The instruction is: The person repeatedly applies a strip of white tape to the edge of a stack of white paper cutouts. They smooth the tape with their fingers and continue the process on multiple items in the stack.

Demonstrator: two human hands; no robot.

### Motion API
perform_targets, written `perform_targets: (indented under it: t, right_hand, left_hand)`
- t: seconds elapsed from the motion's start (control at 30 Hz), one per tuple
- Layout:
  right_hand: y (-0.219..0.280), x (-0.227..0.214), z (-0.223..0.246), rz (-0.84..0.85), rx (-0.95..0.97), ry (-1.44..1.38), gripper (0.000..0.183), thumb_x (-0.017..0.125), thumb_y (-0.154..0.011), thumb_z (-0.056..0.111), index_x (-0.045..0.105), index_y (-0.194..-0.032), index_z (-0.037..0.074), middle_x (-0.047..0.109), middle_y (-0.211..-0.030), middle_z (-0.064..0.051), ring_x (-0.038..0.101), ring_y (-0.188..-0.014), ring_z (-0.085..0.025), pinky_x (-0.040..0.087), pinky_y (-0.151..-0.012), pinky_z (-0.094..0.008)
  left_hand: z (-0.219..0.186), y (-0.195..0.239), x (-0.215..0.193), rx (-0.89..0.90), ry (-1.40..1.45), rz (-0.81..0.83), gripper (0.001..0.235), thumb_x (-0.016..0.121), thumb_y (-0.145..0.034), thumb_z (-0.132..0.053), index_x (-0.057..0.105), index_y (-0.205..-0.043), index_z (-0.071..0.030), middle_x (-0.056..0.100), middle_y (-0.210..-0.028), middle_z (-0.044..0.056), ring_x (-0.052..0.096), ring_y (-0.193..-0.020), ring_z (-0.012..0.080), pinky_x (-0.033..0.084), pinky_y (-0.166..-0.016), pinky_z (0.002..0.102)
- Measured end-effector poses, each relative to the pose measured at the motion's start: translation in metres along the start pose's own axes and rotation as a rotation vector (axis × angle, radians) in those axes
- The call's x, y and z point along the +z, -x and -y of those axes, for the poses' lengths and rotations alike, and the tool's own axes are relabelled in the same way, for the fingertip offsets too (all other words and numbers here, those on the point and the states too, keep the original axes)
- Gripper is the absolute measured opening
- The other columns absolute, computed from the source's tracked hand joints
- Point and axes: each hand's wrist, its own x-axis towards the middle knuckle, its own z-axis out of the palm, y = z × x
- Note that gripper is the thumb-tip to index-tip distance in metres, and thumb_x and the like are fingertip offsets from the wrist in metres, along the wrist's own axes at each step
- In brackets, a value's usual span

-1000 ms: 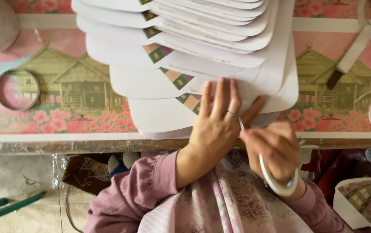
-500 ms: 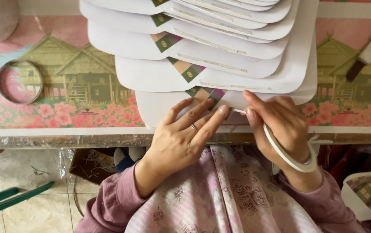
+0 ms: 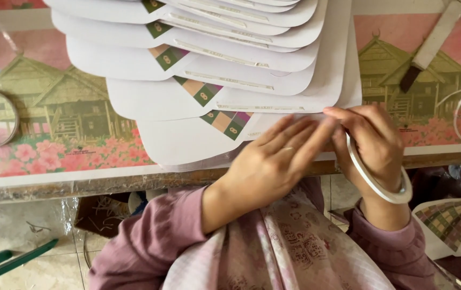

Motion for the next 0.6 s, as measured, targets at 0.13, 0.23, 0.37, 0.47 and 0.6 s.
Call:
perform_targets:
  t: [0.13, 0.23, 0.37, 0.47, 0.6]
  right_hand:
    - [0.002, -0.001, 0.012, -0.232, -0.016, -0.030, 0.013, 0.066, -0.099, -0.002, 0.068, -0.101, -0.015, 0.065, -0.095, -0.027, 0.064, -0.079, -0.033, 0.052, -0.073, -0.040]
    - [0.019, 0.015, -0.004, -0.411, 0.065, 0.038, 0.015, 0.066, -0.102, -0.003, 0.058, -0.113, -0.008, 0.061, -0.100, -0.027, 0.063, -0.086, -0.037, 0.053, -0.076, -0.044]
    - [-0.003, 0.027, -0.005, -0.265, -0.087, -0.005, 0.012, 0.062, -0.097, -0.007, 0.062, -0.110, -0.009, 0.069, -0.096, -0.021, 0.061, -0.085, -0.031, 0.052, -0.076, -0.040]
    - [-0.005, 0.016, 0.004, -0.094, -0.115, -0.008, 0.027, 0.056, -0.100, -0.003, 0.056, -0.126, -0.009, 0.068, -0.110, -0.021, 0.056, -0.096, -0.033, 0.047, -0.088, -0.042]
    - [0.003, 0.014, 0.007, -0.158, -0.103, 0.028, 0.020, 0.060, -0.098, -0.002, 0.063, -0.116, -0.010, 0.068, -0.107, -0.024, 0.064, -0.096, -0.034, 0.048, -0.088, -0.043]
  left_hand:
    - [0.001, -0.006, -0.005, 0.083, -0.188, -0.041, 0.063, 0.067, -0.113, -0.025, 0.021, -0.153, -0.009, 0.072, -0.126, 0.011, 0.072, -0.118, 0.0217, 0.060, -0.107, 0.035]
    - [0.018, -0.001, -0.022, 0.037, -0.446, -0.073, 0.060, 0.074, -0.109, -0.023, 0.029, -0.149, -0.017, 0.073, -0.122, 0.008, 0.072, -0.110, 0.0179, 0.063, -0.096, 0.032]
    - [0.048, -0.003, -0.040, -0.076, -0.384, -0.031, 0.062, 0.067, -0.095, 0.006, 0.036, -0.146, -0.011, 0.063, -0.093, 0.000, 0.060, -0.080, 0.0132, 0.053, -0.069, 0.027]
    - [0.044, 0.009, -0.017, -0.117, -0.433, -0.029, 0.067, 0.060, -0.095, 0.008, 0.027, -0.149, -0.009, 0.059, -0.107, 0.006, 0.058, -0.100, 0.0227, 0.051, -0.087, 0.035]
    - [0.007, 0.013, -0.002, -0.191, -0.440, 0.043, 0.051, 0.058, -0.102, -0.038, 0.044, -0.140, -0.005, 0.046, -0.140, 0.019, 0.040, -0.133, 0.0385, 0.036, -0.113, 0.052]
